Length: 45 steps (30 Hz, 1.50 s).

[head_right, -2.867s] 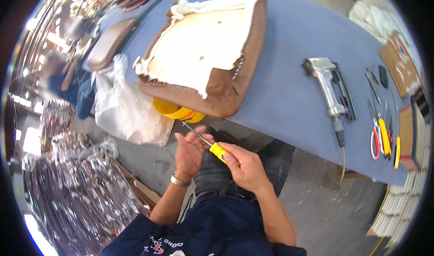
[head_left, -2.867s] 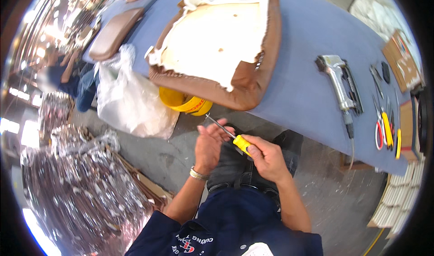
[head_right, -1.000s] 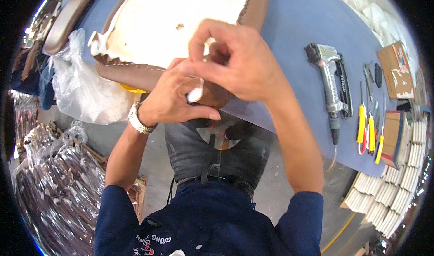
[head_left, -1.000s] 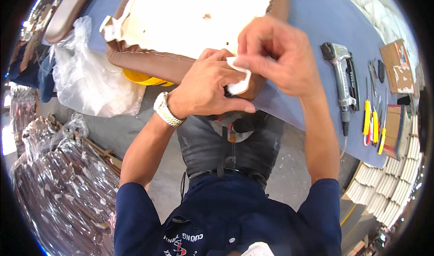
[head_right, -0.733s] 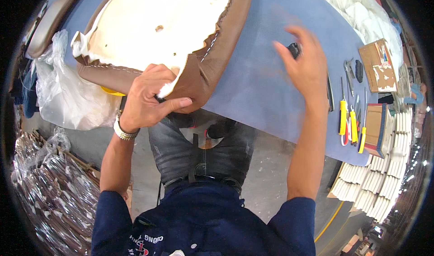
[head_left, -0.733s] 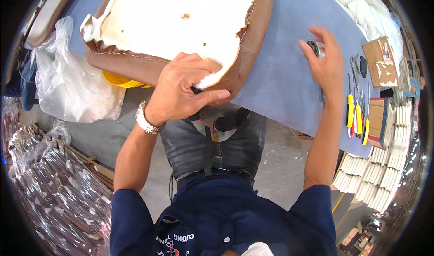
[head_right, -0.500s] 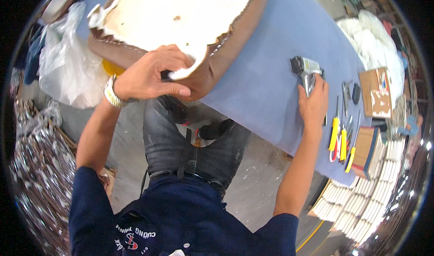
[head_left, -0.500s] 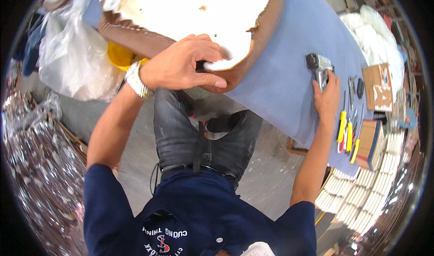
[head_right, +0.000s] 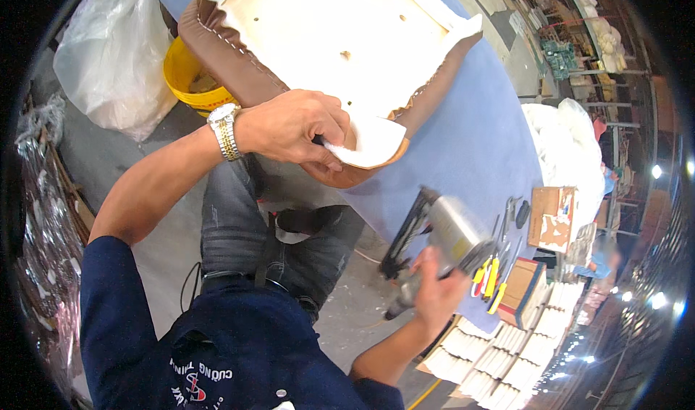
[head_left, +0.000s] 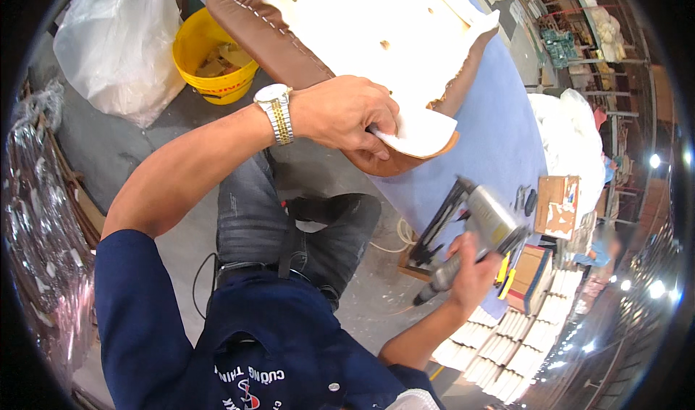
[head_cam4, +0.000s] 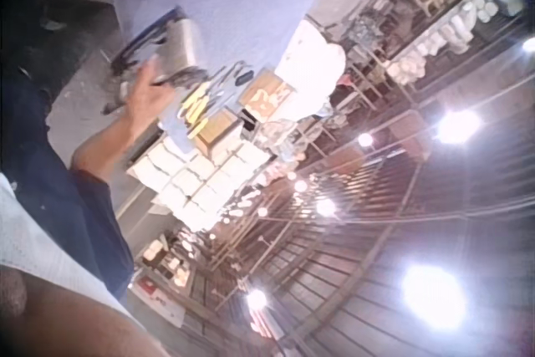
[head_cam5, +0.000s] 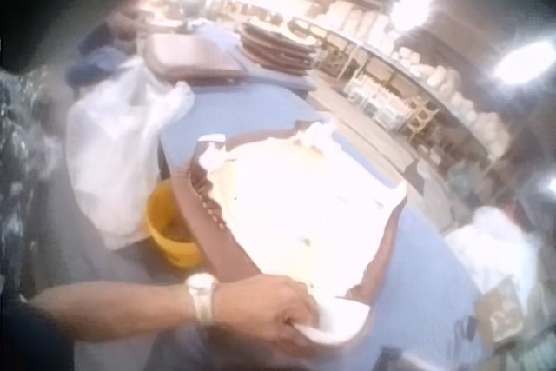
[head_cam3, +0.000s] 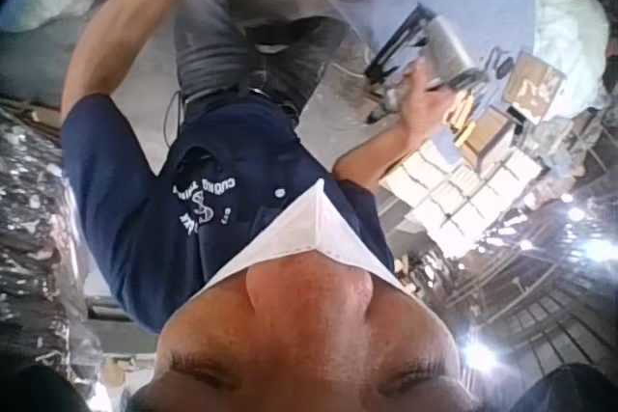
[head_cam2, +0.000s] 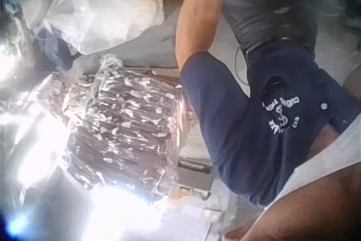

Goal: The person staples white foam padding to a brown seat cushion using a pneumatic staple gun, then trims excess foam with a yellow utility knife. The person repeatedly pulls, staples, and cuts the foam along the cushion edges to fit the shape.

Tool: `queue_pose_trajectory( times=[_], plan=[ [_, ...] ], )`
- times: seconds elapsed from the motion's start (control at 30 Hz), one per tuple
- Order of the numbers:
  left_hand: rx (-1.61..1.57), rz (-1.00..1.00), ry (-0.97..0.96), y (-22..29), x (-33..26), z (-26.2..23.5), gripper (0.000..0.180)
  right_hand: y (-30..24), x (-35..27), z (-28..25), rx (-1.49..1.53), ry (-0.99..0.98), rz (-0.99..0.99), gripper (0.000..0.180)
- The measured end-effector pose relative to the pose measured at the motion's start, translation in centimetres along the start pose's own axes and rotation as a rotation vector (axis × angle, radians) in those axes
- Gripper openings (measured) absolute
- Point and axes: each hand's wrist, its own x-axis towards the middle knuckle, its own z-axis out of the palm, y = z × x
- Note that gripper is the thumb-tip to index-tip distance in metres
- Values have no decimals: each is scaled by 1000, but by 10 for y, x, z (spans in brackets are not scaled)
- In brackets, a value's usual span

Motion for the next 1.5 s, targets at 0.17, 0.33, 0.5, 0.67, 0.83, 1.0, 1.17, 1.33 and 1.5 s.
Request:
queue_pose_trajectory(
  times=[0.17, 0.33, 0.5, 0.67, 0.83, 1.0, 1.17, 1.33, 1.5],
  plan=[
    [38, 42, 103, -10, 1, 9, 20, -18, -62, 48, 371, -106, 82, 38],
    [63, -15, 74, -8, 6, 1, 23, 1, -78, 87, 420, -236, 115, 39],
    [78, -46, -10, -12, 12, -4, 24, 3, -78, 107, 401, -233, 110, 43],
    [94, -83, -77, -12, 20, -7, 22, 33, -85, 122, 8, -167, -144, 47],
    [78, -70, -22, -15, 18, -3, 19, 41, -86, 123, -205, -90, -448, 56],
    [77, -57, -47, -15, 22, -4, 16, 11, -75, 126, -191, -130, -331, 54],
    [119, -66, -42, -13, 18, -5, 14, -12, -71, 133, -158, -92, -196, 50],
    [62, -54, 25, -13, 18, 0, 12, -23, -64, 131, -154, -90, -165, 52],
    [60, -40, 53, -15, 17, -1, 11, -38, -57, 135, 77, -81, 27, 51]
  ],
)
